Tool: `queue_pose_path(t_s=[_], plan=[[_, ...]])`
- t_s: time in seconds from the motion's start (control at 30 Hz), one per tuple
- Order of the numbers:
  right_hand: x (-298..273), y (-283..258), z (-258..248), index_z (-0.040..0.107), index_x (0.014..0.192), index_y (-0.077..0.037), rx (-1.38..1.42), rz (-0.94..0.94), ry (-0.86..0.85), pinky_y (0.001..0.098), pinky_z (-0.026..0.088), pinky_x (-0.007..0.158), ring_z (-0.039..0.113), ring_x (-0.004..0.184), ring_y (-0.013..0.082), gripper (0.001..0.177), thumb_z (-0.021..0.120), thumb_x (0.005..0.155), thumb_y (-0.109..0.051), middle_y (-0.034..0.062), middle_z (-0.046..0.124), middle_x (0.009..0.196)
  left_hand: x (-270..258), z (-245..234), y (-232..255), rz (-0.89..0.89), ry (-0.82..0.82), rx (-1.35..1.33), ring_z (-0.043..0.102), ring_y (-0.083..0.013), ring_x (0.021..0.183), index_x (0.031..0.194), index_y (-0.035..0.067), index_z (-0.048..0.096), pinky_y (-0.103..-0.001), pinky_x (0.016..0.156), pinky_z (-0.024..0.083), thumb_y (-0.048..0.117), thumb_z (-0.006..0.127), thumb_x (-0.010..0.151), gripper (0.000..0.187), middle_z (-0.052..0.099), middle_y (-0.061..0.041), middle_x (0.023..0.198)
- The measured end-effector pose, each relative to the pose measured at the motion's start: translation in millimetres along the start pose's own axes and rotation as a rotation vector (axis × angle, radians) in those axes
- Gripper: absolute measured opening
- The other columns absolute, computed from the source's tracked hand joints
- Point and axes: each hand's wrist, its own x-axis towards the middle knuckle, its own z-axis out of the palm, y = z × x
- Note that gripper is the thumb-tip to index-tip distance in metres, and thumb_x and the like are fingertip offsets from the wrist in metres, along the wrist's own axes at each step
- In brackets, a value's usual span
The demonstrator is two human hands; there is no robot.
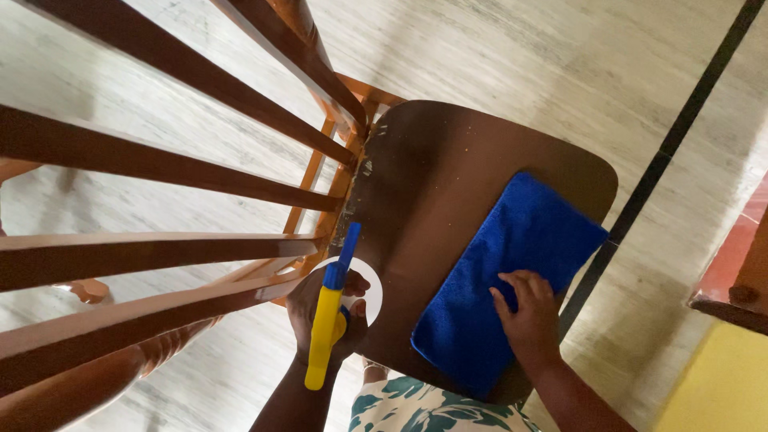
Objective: The person cleans wooden chairs in a dining area using a spray bottle and a blue cloth. They spray the seat and backrest of each chair and wipe them down, moving from one chair to the next around a round table.
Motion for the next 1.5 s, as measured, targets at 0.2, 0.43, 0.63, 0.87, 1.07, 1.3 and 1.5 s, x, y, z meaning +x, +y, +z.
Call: queue_pose_path(t_s=[0.2,0.43,0.63,0.87,1.07,1.3,1.5], plan=[[14.8,1.6,1.6,0.069,0.098,-0.005,0.015,0.057,-0.093,0.0470,0.051,0.090,0.062,0.103,0.0352,0.023,0.077,0.079,-0.015,0.0127,0.066,0.104,1.9,0.5,4.4,-0.027,0.004,-0.025,0.075,-0.0152,0.075,0.089,0.009,0.062,-0.028,0.068,0.060,0.041,0.064,0.099,0.033,0.073,-0.003,0.085],[26.8,-5.1,-38.9,0.063,0.105,-0.005,0.217,0.189,-0.266,0.0413,0.057,0.084,0.071,0.094,0.0272,0.028,0.074,0.082,-0.016,0.0145,0.072,0.102,1.8,-1.2,7.5,-0.095,-0.001,0.006,0.075,-0.0153,0.075,0.091,0.008,0.065,-0.028,0.067,0.059,0.042,0.066,0.095,0.034,0.073,-0.003,0.084],[68.7,-9.1,-109.2,0.066,0.109,-0.008,0.227,0.336,-0.319,0.0403,0.062,0.081,0.076,0.089,0.0247,0.025,0.074,0.086,-0.016,0.0125,0.077,0.097,3.3,-5.1,6.8,-0.159,-0.047,-0.064,0.076,-0.0162,0.076,0.091,0.008,0.067,-0.029,0.070,0.061,0.039,0.067,0.092,0.031,0.073,-0.004,0.084],[76.0,-23.0,-187.1,0.058,0.113,-0.001,0.174,0.095,0.012,0.0422,0.059,0.092,0.071,0.102,0.0272,0.029,0.070,0.088,-0.004,0.0176,0.069,0.113,3.1,0.2,5.0,-0.074,0.004,-0.024,0.075,-0.0150,0.076,0.092,0.009,0.066,-0.028,0.070,0.061,0.039,0.068,0.094,0.030,0.073,-0.003,0.085],[41.1,-34.8,-127.6,0.068,0.100,-0.012,-0.011,-0.025,-0.241,0.0436,0.051,0.096,0.064,0.113,0.0313,0.032,0.079,0.075,-0.028,0.0082,0.068,0.120,4.8,0.2,4.3,-0.079,-0.002,-0.035,0.076,-0.0157,0.077,0.091,0.009,0.066,-0.029,0.071,0.061,0.039,0.068,0.095,0.030,0.074,-0.003,0.086],[48.5,-8.9,-30.7,0.058,0.141,-0.013,-0.065,-0.187,-0.017,0.0588,0.037,0.115,0.042,0.144,0.0458,0.049,0.063,0.098,-0.036,0.0246,0.044,0.157,3.5,0.1,4.7,-0.043,0.000,-0.056,0.076,-0.0172,0.078,0.091,0.008,0.064,-0.029,0.072,0.061,0.037,0.067,0.097,0.029,0.074,-0.004,0.087],[81.6,0.7,25.0,0.043,0.159,-0.018,-0.281,-0.168,-0.042,0.0673,0.021,0.121,0.025,0.155,0.0434,0.065,0.056,0.100,-0.043,0.0234,0.028,0.167,2.6,0.5,2.3,-0.007,0.013,-0.009,0.076,-0.0165,0.076,0.093,0.008,0.064,-0.029,0.070,0.062,0.033,0.066,0.095,0.025,0.073,-0.004,0.086]])
